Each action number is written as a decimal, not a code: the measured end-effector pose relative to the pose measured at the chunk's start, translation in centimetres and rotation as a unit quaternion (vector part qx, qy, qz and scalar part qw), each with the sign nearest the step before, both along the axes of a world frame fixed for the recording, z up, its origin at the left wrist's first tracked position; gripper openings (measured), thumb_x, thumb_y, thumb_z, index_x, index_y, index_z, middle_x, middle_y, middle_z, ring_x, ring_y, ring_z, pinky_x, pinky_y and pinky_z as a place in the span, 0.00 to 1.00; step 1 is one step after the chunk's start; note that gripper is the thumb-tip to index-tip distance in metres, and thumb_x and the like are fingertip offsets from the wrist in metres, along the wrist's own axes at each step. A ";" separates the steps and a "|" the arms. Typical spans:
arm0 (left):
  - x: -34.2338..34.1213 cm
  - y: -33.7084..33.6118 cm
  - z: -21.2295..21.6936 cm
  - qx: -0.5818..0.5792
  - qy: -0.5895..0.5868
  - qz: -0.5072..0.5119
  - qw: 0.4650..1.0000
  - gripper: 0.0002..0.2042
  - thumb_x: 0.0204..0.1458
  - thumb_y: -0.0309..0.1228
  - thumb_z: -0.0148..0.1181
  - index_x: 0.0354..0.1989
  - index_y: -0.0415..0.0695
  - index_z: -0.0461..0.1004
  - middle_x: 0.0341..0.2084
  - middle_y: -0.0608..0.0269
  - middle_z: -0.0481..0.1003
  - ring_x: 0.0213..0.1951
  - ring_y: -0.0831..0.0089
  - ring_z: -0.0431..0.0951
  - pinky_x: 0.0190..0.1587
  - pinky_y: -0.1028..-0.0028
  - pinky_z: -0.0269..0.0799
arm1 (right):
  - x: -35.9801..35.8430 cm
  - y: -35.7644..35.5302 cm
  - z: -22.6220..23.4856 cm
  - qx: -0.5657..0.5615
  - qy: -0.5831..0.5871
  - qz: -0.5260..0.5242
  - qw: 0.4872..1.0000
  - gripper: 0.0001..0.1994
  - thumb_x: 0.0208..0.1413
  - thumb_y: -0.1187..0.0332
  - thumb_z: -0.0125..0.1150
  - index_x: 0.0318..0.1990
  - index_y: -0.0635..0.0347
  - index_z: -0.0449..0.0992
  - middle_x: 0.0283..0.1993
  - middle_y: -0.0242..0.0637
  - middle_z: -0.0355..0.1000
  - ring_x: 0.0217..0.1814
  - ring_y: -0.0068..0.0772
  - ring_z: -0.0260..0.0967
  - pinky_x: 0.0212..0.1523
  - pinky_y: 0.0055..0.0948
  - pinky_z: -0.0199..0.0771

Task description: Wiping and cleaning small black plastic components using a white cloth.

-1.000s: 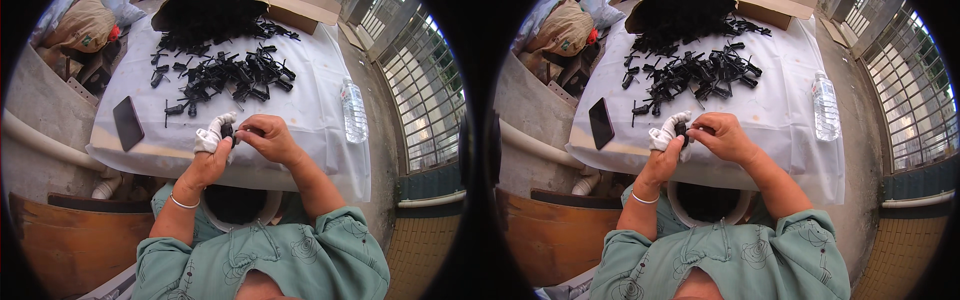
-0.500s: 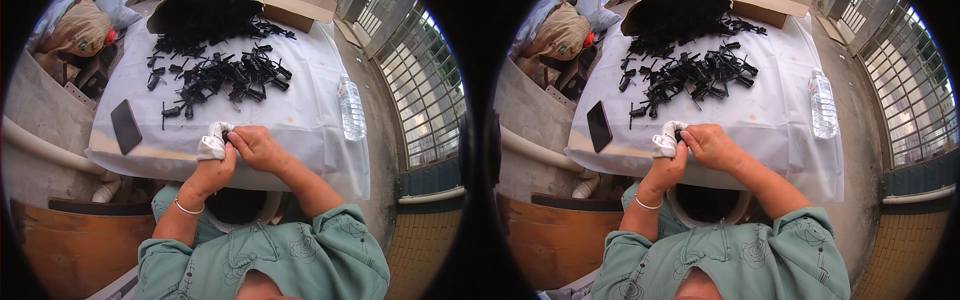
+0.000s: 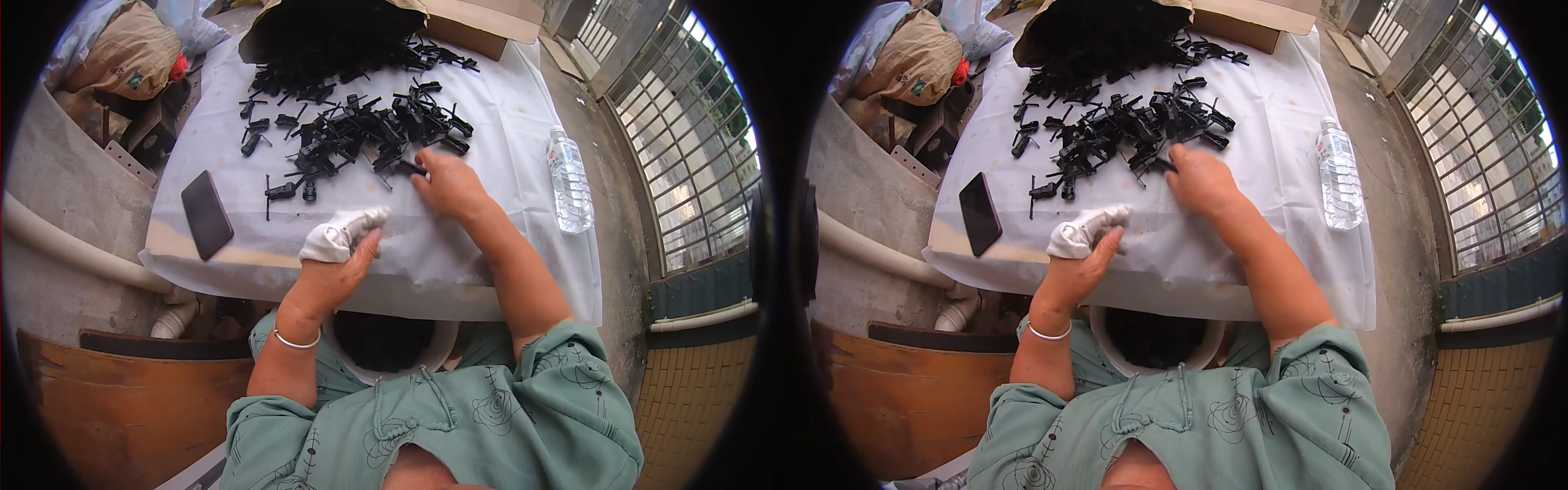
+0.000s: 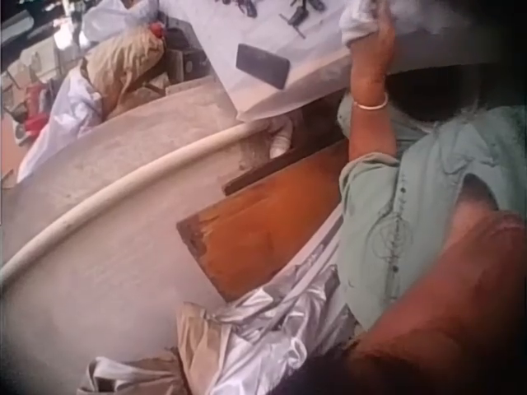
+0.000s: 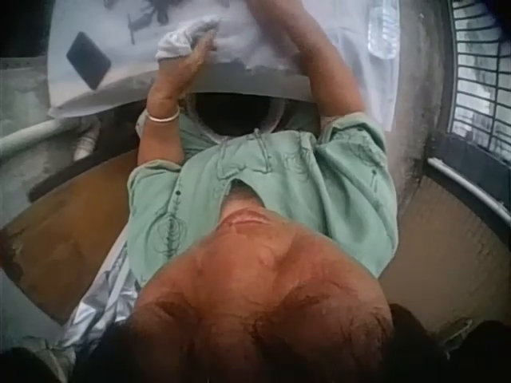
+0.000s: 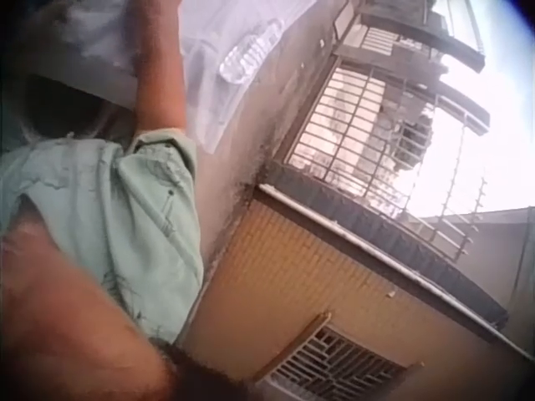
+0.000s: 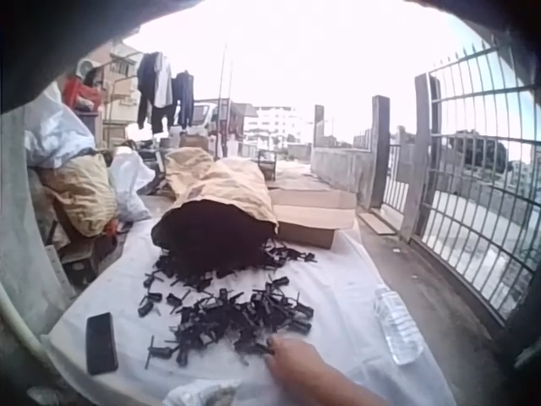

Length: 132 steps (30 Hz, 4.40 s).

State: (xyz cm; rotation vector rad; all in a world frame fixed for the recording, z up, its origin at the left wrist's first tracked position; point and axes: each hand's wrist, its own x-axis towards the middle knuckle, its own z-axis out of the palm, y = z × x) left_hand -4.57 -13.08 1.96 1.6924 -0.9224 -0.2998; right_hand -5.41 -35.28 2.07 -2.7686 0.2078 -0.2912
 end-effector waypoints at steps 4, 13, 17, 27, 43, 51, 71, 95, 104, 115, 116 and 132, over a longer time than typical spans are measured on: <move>1.1 -1.0 -0.3 -0.072 -0.163 0.072 0.981 0.14 0.50 0.20 0.52 0.47 0.36 0.68 0.40 0.62 0.72 0.27 0.81 0.70 0.31 0.81 0.69 | -3.3 2.0 1.1 0.011 -0.041 0.090 0.995 0.11 0.46 0.70 0.57 0.37 0.63 0.67 0.27 0.46 0.70 0.29 0.47 0.69 0.31 0.39 0.68; -0.2 -1.1 -0.1 -0.080 0.098 -0.053 0.991 0.19 0.52 0.24 0.52 0.52 0.37 0.60 0.33 0.59 0.72 0.32 0.77 0.71 0.36 0.79 0.68 | -6.7 3.8 3.7 0.242 -0.080 0.207 0.945 0.14 0.42 0.75 0.61 0.40 0.61 0.70 0.17 0.33 0.61 0.16 0.25 0.57 0.18 0.25 0.58; -0.2 -1.7 -0.6 -0.124 0.218 -0.010 0.968 0.17 0.55 0.27 0.49 0.53 0.38 0.59 0.33 0.66 0.70 0.34 0.83 0.68 0.34 0.82 0.67 | -6.9 5.3 3.0 0.262 -0.178 0.292 0.902 0.13 0.40 0.76 0.63 0.37 0.60 0.71 0.17 0.31 0.61 0.15 0.22 0.54 0.17 0.23 0.56; -1.3 -1.8 0.2 -0.144 0.229 0.019 0.963 0.15 0.51 0.21 0.50 0.48 0.36 0.64 0.32 0.65 0.70 0.27 0.86 0.69 0.29 0.83 0.68 | -5.1 5.2 0.8 0.386 -0.129 0.111 0.906 0.09 0.52 0.69 0.56 0.23 0.63 0.68 0.17 0.33 0.63 0.17 0.22 0.54 0.20 0.23 0.58; -2.1 -2.1 -1.2 -0.125 0.012 0.120 0.985 0.13 0.46 0.20 0.54 0.42 0.31 0.68 0.31 0.55 0.74 0.32 0.69 0.75 0.38 0.75 0.70 | -5.5 6.9 0.1 0.349 -0.131 0.126 0.920 0.13 0.56 0.70 0.49 0.21 0.65 0.65 0.17 0.44 0.62 0.17 0.39 0.57 0.21 0.33 0.59; -1.8 -2.3 -1.1 -0.174 0.064 0.078 0.980 0.16 0.48 0.24 0.55 0.46 0.35 0.64 0.32 0.64 0.70 0.31 0.76 0.69 0.37 0.79 0.67 | -5.3 5.2 -0.1 0.423 -0.087 0.155 0.888 0.09 0.56 0.68 0.51 0.28 0.64 0.71 0.19 0.35 0.63 0.21 0.20 0.56 0.23 0.23 0.61; -1.0 -1.3 -0.3 -0.126 0.207 -0.014 0.970 0.14 0.51 0.24 0.43 0.47 0.39 0.61 0.32 0.68 0.65 0.28 0.86 0.60 0.30 0.86 0.58 | -5.4 5.1 0.7 0.368 -0.148 0.181 0.900 0.09 0.55 0.70 0.54 0.26 0.64 0.68 0.17 0.31 0.60 0.19 0.22 0.51 0.21 0.25 0.58; 0.5 0.3 -0.1 -0.053 0.030 0.148 0.987 0.13 0.49 0.24 0.55 0.44 0.37 0.70 0.37 0.52 0.72 0.34 0.69 0.74 0.38 0.77 0.69 | -0.2 4.9 -1.3 -0.050 -0.074 0.076 0.993 0.08 0.49 0.66 0.53 0.29 0.61 0.66 0.23 0.45 0.69 0.26 0.48 0.69 0.27 0.41 0.68; 0.9 -1.4 -1.5 0.010 -0.083 0.116 0.990 0.12 0.51 0.22 0.48 0.45 0.35 0.66 0.32 0.60 0.73 0.33 0.77 0.73 0.35 0.80 0.70 | -6.3 6.0 1.3 0.048 -0.166 0.241 0.955 0.05 0.45 0.77 0.56 0.29 0.61 0.66 0.23 0.39 0.66 0.21 0.40 0.67 0.22 0.33 0.67; -0.1 -1.5 -0.1 -0.085 0.284 -0.047 0.954 0.12 0.55 0.26 0.50 0.47 0.38 0.67 0.33 0.67 0.72 0.26 0.87 0.67 0.25 0.88 0.62 | -6.0 5.4 1.0 0.141 -0.258 0.317 0.901 0.07 0.45 0.77 0.60 0.33 0.64 0.70 0.23 0.38 0.67 0.19 0.33 0.64 0.21 0.28 0.64; -0.1 -1.5 -0.1 -0.099 0.278 -0.032 0.955 0.12 0.55 0.26 0.50 0.48 0.38 0.67 0.34 0.67 0.72 0.27 0.86 0.68 0.27 0.89 0.63 | -6.2 5.8 0.8 0.211 -0.253 0.233 0.915 0.06 0.46 0.77 0.60 0.33 0.64 0.70 0.23 0.35 0.66 0.18 0.26 0.61 0.20 0.24 0.62; -1.0 -1.6 0.0 -0.171 0.309 -0.080 0.932 0.14 0.53 0.21 0.50 0.48 0.40 0.62 0.34 0.62 0.70 0.23 0.82 0.68 0.23 0.85 0.64 | -5.8 5.4 1.2 0.326 -0.232 0.184 0.898 0.09 0.45 0.77 0.61 0.35 0.61 0.70 0.20 0.25 0.61 0.19 0.11 0.52 0.19 0.16 0.53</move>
